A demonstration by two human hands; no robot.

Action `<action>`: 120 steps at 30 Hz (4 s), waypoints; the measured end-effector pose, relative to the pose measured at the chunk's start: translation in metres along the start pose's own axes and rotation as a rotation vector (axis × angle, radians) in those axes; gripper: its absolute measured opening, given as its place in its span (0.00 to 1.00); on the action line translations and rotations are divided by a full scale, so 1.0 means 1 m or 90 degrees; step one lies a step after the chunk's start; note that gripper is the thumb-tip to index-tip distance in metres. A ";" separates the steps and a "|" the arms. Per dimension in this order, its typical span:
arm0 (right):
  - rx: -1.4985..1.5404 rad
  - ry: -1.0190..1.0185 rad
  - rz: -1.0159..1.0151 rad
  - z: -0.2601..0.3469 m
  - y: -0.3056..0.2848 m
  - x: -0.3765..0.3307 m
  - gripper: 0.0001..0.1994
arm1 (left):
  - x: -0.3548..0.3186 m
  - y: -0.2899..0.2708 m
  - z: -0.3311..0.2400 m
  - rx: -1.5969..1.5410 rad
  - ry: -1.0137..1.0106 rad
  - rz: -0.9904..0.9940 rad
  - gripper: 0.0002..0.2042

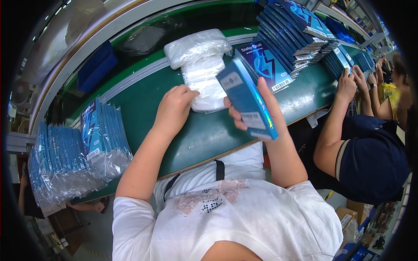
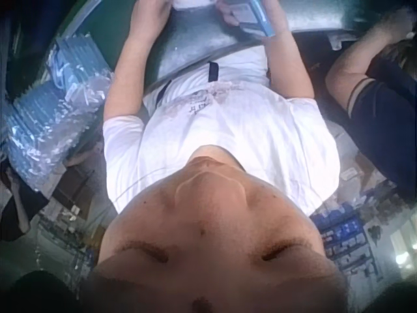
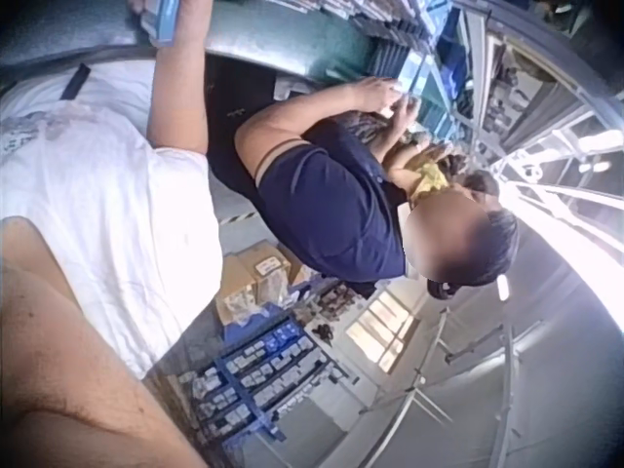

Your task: The person repeatedly picks up small blue packages labeled 'Stellar Cell' from a stack on a green table, places them into clear plastic bags, and stacks the filled bags on the left side of the table. The process is continuous and repetitive throughout the clip.

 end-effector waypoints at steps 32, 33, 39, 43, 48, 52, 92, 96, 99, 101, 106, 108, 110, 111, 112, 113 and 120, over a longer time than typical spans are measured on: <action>-0.133 -0.122 -0.332 -0.053 0.016 0.001 0.09 | -0.017 -0.011 -0.028 -0.709 -0.436 -0.121 0.12; -0.167 -0.088 -0.313 -0.055 0.022 0.001 0.12 | -0.018 -0.010 -0.031 -0.775 -0.479 -0.174 0.14; -0.514 0.060 -0.162 -0.043 0.028 0.000 0.17 | -0.028 -0.009 -0.032 -1.015 -0.519 -0.344 0.10; -0.605 -0.183 -0.092 -0.026 0.043 0.001 0.28 | -0.032 -0.022 -0.050 -0.996 -0.509 -0.316 0.10; -0.706 -0.533 -0.113 -0.001 0.057 -0.012 0.17 | -0.045 -0.027 -0.096 -1.153 -0.358 0.025 0.19; -0.659 -0.518 0.028 -0.008 0.072 -0.011 0.12 | -0.048 -0.029 -0.086 -1.413 -0.425 0.136 0.27; -1.344 -0.273 -0.329 0.049 -0.028 0.037 0.26 | -0.014 -0.008 -0.024 0.085 0.027 0.008 0.14; -1.355 -0.269 -0.371 0.048 -0.017 0.018 0.24 | -0.006 0.005 -0.012 0.085 0.034 0.034 0.11; -1.288 -0.278 -0.378 0.052 -0.011 0.013 0.25 | -0.004 0.004 -0.013 0.046 0.005 0.019 0.11; -1.192 -0.328 -0.380 0.052 -0.004 0.008 0.26 | -0.003 0.002 -0.016 -0.005 -0.011 -0.005 0.11; -0.432 -0.280 -0.255 0.028 0.025 0.000 0.34 | -0.004 -0.010 -0.027 -0.152 -0.058 -0.092 0.08; -0.082 -0.020 -0.144 0.015 0.018 -0.008 0.30 | -0.009 -0.010 -0.026 -0.170 -0.062 -0.116 0.07; 0.013 0.105 -0.056 -0.007 0.001 -0.010 0.28 | -0.008 -0.008 -0.023 -0.174 -0.049 -0.127 0.06; 0.016 0.118 -0.041 -0.019 0.004 -0.010 0.28 | -0.009 -0.007 -0.021 -0.166 -0.041 -0.124 0.06; 0.022 0.107 -0.091 -0.024 0.011 -0.008 0.29 | -0.009 -0.007 -0.020 -0.158 -0.033 -0.120 0.06; 0.049 0.128 -0.052 -0.027 0.013 -0.005 0.30 | -0.008 -0.008 -0.020 -0.196 -0.048 -0.125 0.06; 0.085 0.149 -0.025 -0.033 0.001 0.017 0.33 | -0.006 -0.012 -0.011 -0.236 -0.165 -0.111 0.05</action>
Point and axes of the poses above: each hand's wrist, its own x-axis towards the middle knuckle, its own y-axis out of the palm, z = x × y, the point moved 1 cm from there along x, towards the middle knuckle, and after that the axes turned 3 degrees about y, right-handed, at the moved point
